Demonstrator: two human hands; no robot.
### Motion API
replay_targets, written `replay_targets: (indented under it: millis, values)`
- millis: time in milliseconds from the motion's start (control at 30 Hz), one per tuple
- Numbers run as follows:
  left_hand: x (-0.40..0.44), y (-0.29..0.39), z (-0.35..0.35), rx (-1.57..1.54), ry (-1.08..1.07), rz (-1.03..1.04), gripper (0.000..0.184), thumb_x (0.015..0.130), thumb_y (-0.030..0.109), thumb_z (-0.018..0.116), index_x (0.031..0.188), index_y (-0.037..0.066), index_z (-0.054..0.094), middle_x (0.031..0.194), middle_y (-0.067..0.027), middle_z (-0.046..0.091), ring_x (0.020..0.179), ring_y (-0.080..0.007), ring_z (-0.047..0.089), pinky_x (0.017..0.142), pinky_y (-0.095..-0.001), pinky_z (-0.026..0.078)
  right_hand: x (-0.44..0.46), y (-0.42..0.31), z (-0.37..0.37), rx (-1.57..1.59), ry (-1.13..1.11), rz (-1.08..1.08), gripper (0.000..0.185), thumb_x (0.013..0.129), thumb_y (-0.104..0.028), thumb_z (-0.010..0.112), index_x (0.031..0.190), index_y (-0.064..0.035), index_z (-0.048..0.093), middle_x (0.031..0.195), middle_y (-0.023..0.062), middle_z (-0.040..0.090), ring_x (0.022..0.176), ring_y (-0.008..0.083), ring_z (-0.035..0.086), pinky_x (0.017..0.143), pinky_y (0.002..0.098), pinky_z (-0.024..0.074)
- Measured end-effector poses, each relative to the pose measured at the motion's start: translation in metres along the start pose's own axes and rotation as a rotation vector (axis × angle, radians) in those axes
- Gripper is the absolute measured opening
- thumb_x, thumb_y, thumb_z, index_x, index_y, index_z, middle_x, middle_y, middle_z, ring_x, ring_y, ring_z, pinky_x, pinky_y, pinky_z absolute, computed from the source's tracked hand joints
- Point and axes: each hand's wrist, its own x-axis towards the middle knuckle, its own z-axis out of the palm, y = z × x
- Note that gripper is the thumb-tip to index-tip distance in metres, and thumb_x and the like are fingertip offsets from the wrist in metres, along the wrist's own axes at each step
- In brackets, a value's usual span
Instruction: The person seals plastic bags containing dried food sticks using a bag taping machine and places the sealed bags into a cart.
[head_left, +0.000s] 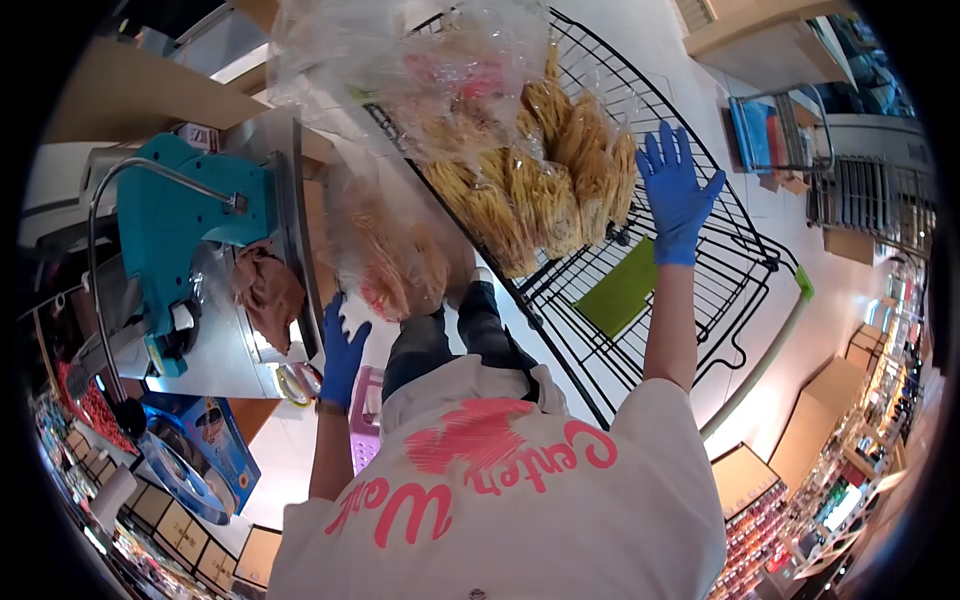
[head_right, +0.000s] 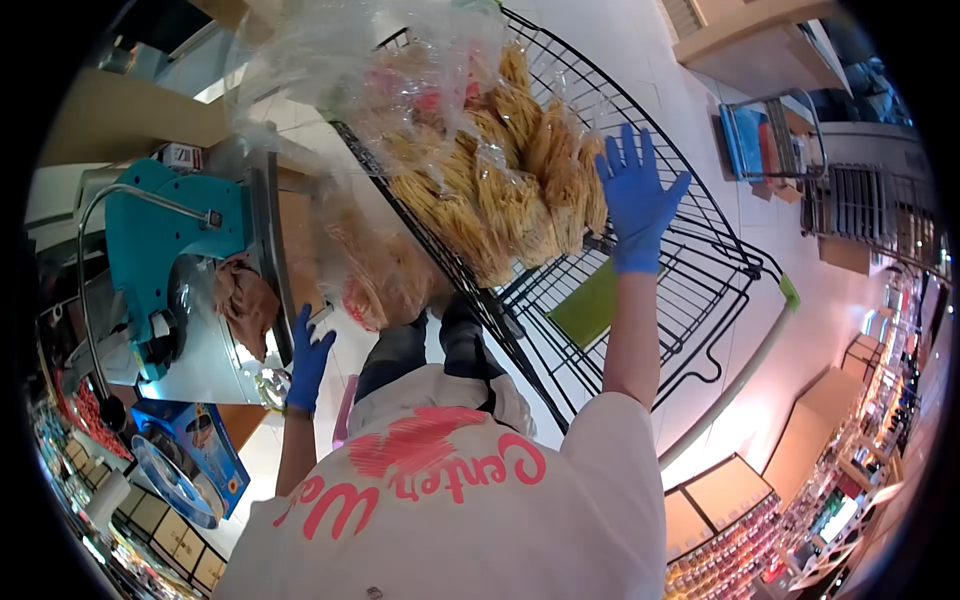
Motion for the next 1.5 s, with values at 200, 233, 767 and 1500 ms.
replay_targets:
  millis: [200,233,767,1500]
  values:
    - [0.117,-0.02,0.027,0.406,0.215,0.419,0.083,0.074,0.026,0.068,0.139,0.006,0.021,0.142,-0.0244,0.016,0.133,-0.0371,0.015,0.107,-0.0397,0.017,-0.048,0.015,0.08,-0.002,-0.251,0.11,0.097,0.074,-0.063,0.052,0.141,-0.006,0.011,0.146,0.0173,0.014,0.132,0.0351,0.019,0.108,0.0486,0.0143]
    - [0.136,-0.022,0.029,0.479,0.278,0.451,0.086,0.073,0.027,0.069,0.139,0.005,0.019,0.142,-0.0248,0.014,0.132,-0.0375,0.014,0.108,-0.0396,0.015,-0.056,0.021,0.089,-0.021,-0.252,0.125,0.1,0.073,-0.063,0.054,0.142,-0.0059,0.008,0.146,0.0176,0.011,0.133,0.0354,0.017,0.108,0.0483,0.0134]
    - [0.252,-0.021,0.015,1.171,-0.311,-0.023,0.039,0.081,0.034,0.052,0.109,0.007,0.057,0.106,-0.0167,0.059,0.099,-0.0354,0.056,0.086,-0.0484,0.042,-0.176,0.165,0.139,-0.705,-0.032,0.677,0.021,0.087,-0.017,0.051,0.098,-0.0002,0.059,0.07,0.0003,0.05,0.057,0.0053,0.041,0.051,0.0203,0.0356]
    - [-0.034,-0.002,0.084,0.526,-0.364,0.355,0.048,0.084,0.024,0.05,0.128,0.012,0.036,0.067,-0.0176,0.059,0.059,-0.0349,0.059,0.053,-0.0455,0.045,-0.079,0.335,0.06,-1.588,-0.782,-0.34,0.008,0.072,-0.004,0.052,0.078,-0.0015,0.055,0.078,0.0153,0.055,0.074,0.0345,0.055,0.067,0.0396,0.045]
